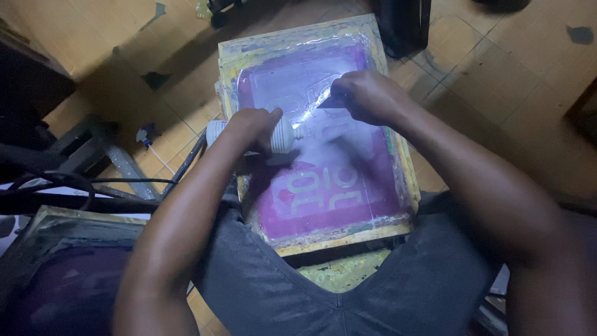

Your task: The person cleans a framed screen with a purple design using a small sponge. They repeatedly wipe the surface, then pour a white liquid from a bottle onto the screen and continue wiping with the sponge.

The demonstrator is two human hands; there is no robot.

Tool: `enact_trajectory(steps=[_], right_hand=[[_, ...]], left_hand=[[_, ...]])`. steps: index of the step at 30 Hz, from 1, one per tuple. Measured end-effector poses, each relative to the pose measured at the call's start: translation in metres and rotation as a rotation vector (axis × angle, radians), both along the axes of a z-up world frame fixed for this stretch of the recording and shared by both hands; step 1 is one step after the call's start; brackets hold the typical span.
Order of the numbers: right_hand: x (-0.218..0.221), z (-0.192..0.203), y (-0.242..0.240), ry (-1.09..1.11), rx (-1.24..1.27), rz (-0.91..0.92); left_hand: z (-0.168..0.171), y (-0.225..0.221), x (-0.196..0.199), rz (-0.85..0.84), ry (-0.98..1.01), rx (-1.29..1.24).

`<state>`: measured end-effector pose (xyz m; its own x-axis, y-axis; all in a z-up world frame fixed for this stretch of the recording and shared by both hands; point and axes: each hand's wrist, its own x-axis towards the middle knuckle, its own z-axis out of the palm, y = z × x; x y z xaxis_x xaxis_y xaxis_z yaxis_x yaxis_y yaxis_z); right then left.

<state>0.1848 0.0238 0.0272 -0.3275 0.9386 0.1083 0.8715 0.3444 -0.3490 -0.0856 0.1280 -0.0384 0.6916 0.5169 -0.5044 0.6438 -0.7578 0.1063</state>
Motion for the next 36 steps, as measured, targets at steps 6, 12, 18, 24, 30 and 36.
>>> enact_trajectory(steps=[6,12,18,24,30,36], right_hand=[[0.007,-0.01,0.001,-0.047,-0.006,-0.002],[0.005,-0.005,0.004,-0.047,-0.038,-0.043],[0.0,0.005,-0.002,-0.045,-0.049,-0.032],[-0.004,0.019,-0.007,-0.014,-0.079,-0.049],[0.001,0.01,-0.004,-0.021,-0.078,-0.05],[0.005,-0.001,0.0,-0.038,-0.047,-0.031]], left_hand=[[-0.027,0.01,0.0,-0.014,-0.002,0.055],[-0.011,0.002,0.006,0.009,0.05,0.039],[-0.008,-0.002,0.01,0.015,0.065,0.036],[0.007,-0.008,0.021,0.024,0.059,-0.051],[0.063,-0.03,0.04,-0.002,-0.018,-0.203],[0.036,-0.029,0.05,-0.036,-0.128,-0.197]])
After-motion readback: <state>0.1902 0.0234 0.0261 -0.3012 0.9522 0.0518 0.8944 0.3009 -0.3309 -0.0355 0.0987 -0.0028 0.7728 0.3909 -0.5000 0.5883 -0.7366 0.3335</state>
